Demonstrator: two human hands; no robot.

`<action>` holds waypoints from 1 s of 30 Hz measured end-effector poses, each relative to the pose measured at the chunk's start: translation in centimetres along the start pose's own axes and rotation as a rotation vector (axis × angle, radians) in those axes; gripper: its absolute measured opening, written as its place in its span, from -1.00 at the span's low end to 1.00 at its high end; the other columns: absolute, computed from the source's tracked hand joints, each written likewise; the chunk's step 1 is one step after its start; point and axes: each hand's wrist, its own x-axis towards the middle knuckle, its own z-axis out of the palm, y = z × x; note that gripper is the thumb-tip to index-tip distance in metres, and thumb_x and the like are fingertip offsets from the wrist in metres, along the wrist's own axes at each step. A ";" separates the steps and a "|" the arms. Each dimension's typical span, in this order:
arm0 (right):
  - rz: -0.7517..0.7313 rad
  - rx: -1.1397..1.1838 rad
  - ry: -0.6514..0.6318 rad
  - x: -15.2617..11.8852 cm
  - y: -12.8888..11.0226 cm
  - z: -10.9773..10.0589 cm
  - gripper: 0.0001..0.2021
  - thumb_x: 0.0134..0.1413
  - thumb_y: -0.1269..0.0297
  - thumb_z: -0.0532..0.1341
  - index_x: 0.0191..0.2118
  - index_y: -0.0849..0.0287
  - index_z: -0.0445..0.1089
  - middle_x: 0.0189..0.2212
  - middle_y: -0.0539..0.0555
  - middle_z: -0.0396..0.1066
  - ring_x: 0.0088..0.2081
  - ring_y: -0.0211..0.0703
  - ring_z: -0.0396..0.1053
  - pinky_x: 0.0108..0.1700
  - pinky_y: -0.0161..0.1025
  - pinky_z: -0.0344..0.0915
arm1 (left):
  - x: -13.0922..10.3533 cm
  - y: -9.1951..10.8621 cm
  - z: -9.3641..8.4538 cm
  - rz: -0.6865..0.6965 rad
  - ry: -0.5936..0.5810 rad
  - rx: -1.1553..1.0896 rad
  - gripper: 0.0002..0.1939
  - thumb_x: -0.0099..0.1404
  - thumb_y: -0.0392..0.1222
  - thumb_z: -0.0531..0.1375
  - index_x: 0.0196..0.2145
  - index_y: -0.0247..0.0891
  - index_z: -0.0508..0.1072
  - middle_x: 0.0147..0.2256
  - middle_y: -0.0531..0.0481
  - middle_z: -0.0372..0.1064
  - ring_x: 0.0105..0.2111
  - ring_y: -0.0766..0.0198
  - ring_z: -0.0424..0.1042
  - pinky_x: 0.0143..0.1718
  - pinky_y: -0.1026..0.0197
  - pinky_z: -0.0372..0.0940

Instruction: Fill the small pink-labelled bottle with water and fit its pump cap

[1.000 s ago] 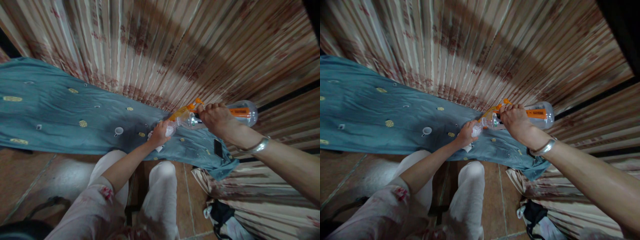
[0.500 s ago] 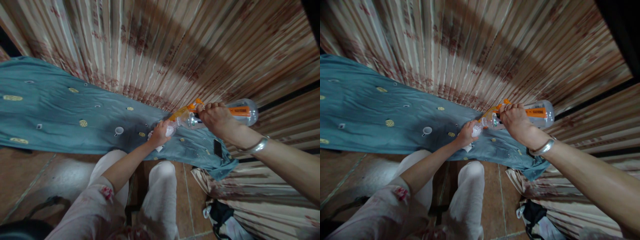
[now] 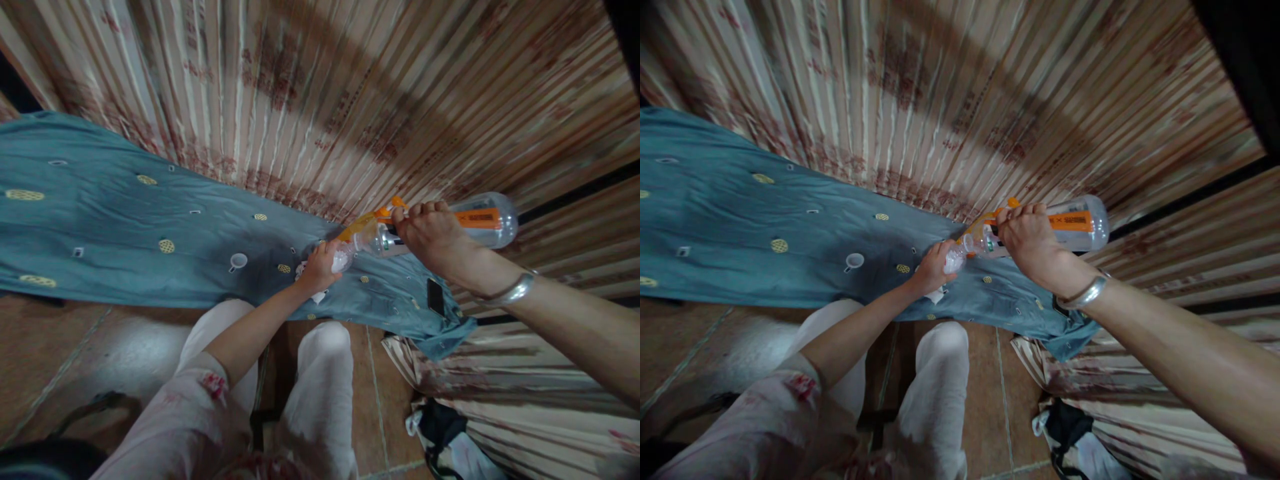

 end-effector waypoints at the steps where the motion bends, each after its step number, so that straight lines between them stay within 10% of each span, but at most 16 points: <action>1: 0.003 0.005 -0.003 0.0 0.0 -0.1 -0.60 0.28 0.46 -0.16 0.13 0.44 0.22 -0.14 0.47 0.44 -0.10 0.16 0.36 -0.13 -0.03 0.07 | 0.0 0.1 0.0 -0.006 -0.004 0.004 -0.19 0.03 -0.32 0.34 0.21 -0.27 0.13 0.10 -0.25 0.25 0.11 -0.03 0.30 0.13 -0.06 0.26; 30: 0.015 -0.003 -0.016 0.6 -0.8 -2.3 -0.60 0.32 0.48 -0.10 0.17 0.47 0.23 -0.03 0.49 0.41 0.01 0.17 0.34 -0.07 0.01 0.09 | 0.1 0.2 -0.1 -0.032 -0.007 0.049 -0.17 0.03 -0.31 0.37 0.21 -0.20 0.11 0.08 -0.18 0.26 0.09 -0.03 0.32 0.10 -0.04 0.26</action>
